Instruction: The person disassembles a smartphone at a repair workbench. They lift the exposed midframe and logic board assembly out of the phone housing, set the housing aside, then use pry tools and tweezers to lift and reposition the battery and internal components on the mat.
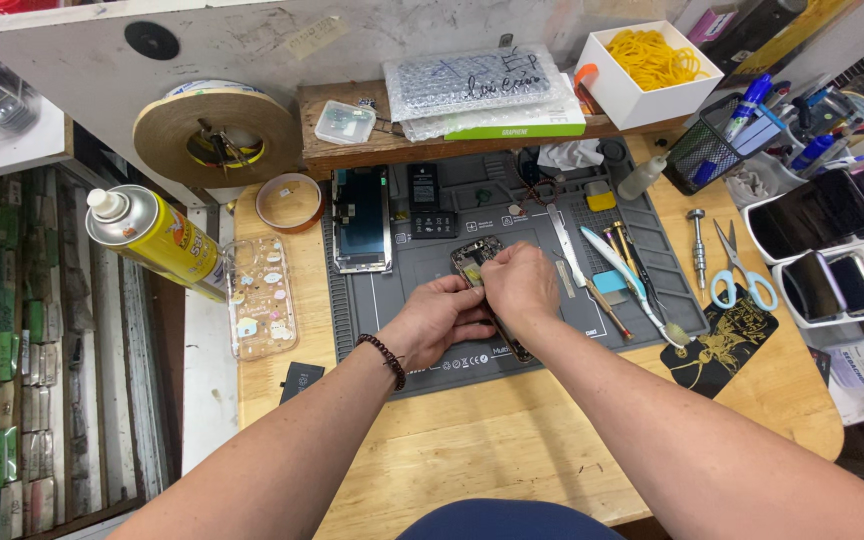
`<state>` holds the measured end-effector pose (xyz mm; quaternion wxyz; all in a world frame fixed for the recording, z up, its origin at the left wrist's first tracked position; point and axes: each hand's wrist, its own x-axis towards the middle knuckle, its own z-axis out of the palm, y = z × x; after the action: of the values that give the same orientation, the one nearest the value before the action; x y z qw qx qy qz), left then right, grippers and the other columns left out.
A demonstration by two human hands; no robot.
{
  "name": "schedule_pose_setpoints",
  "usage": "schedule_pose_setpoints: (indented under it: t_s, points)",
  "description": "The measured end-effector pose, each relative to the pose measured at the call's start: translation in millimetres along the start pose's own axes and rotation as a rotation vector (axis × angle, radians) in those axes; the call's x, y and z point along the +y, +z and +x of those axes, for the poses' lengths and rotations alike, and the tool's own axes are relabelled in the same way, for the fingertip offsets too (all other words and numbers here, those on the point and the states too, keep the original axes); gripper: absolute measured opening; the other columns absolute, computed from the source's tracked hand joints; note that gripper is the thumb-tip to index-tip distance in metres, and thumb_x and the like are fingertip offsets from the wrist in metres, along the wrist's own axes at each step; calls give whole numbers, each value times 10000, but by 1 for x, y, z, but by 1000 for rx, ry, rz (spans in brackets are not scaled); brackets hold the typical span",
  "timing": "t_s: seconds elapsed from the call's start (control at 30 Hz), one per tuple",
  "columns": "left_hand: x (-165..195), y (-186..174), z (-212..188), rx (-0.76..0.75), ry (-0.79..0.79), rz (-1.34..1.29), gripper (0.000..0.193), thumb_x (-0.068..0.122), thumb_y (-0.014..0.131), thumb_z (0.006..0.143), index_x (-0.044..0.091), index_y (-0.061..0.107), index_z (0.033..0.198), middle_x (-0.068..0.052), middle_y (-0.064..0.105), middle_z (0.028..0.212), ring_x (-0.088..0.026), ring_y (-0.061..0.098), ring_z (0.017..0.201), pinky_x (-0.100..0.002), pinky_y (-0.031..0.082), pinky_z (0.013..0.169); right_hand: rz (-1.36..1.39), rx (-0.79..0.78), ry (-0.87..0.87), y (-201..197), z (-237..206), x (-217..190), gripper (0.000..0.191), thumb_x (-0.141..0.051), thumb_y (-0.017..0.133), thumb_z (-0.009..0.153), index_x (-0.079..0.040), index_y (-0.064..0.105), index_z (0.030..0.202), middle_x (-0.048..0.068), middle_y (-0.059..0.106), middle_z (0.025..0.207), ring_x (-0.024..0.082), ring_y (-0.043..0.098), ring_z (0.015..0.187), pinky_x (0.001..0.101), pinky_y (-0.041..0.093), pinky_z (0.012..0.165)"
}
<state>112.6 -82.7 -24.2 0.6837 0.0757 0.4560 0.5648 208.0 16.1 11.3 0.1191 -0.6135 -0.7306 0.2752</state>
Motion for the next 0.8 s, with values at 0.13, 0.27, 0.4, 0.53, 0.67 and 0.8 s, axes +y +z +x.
schedule_pose_setpoints:
  t_s: [0.13, 0.27, 0.4, 0.53, 0.67, 0.8]
  points:
    - [1, 3, -3, 15, 3, 6, 123, 147, 594, 1018, 41, 611, 1078, -97, 701, 1055, -198, 713, 940, -336, 643, 789, 45, 63, -83, 0, 1, 2, 215, -223, 743, 799, -118, 778, 984, 144, 771, 951, 344, 737, 914, 446, 578, 809]
    - [6, 5, -7, 30, -14, 32, 139, 148, 589, 1018, 36, 624, 1091, -95, 705, 1059, -190, 717, 950, -317, 651, 804, 33, 4, -21, -6, 5, -5, 159, -224, 723, 819, -169, 821, 932, 135, 779, 919, 328, 751, 886, 429, 593, 810]
    - [7, 7, -9, 27, -5, 19, 136, 140, 590, 1017, 30, 621, 1092, -94, 706, 1058, -191, 717, 942, -321, 646, 798, 7, -6, 25, -11, 1, -13, 143, -212, 721, 822, -171, 822, 912, 135, 776, 912, 333, 747, 880, 440, 591, 800]
    - [6, 5, -7, 13, -10, 15, 139, 143, 590, 1020, 29, 618, 1095, -105, 705, 1060, -199, 718, 938, -321, 645, 797, 9, 6, 54, -12, -3, -19, 148, -201, 722, 816, -165, 820, 922, 133, 774, 922, 332, 748, 894, 443, 589, 805]
    - [5, 4, -5, 13, -10, 28, 142, 137, 590, 1017, 25, 617, 1100, -118, 708, 1069, -214, 721, 945, -333, 645, 806, -12, -8, 85, -12, -1, -24, 140, -201, 726, 814, -148, 813, 911, 134, 776, 954, 343, 740, 929, 453, 589, 813]
    - [4, 4, -3, 5, -11, 30, 158, 135, 578, 1010, 22, 620, 1113, -119, 714, 1090, -230, 727, 972, -357, 646, 831, -76, 3, 87, -6, 4, -26, 149, -230, 696, 875, -151, 805, 937, 163, 758, 996, 377, 723, 969, 475, 587, 827]
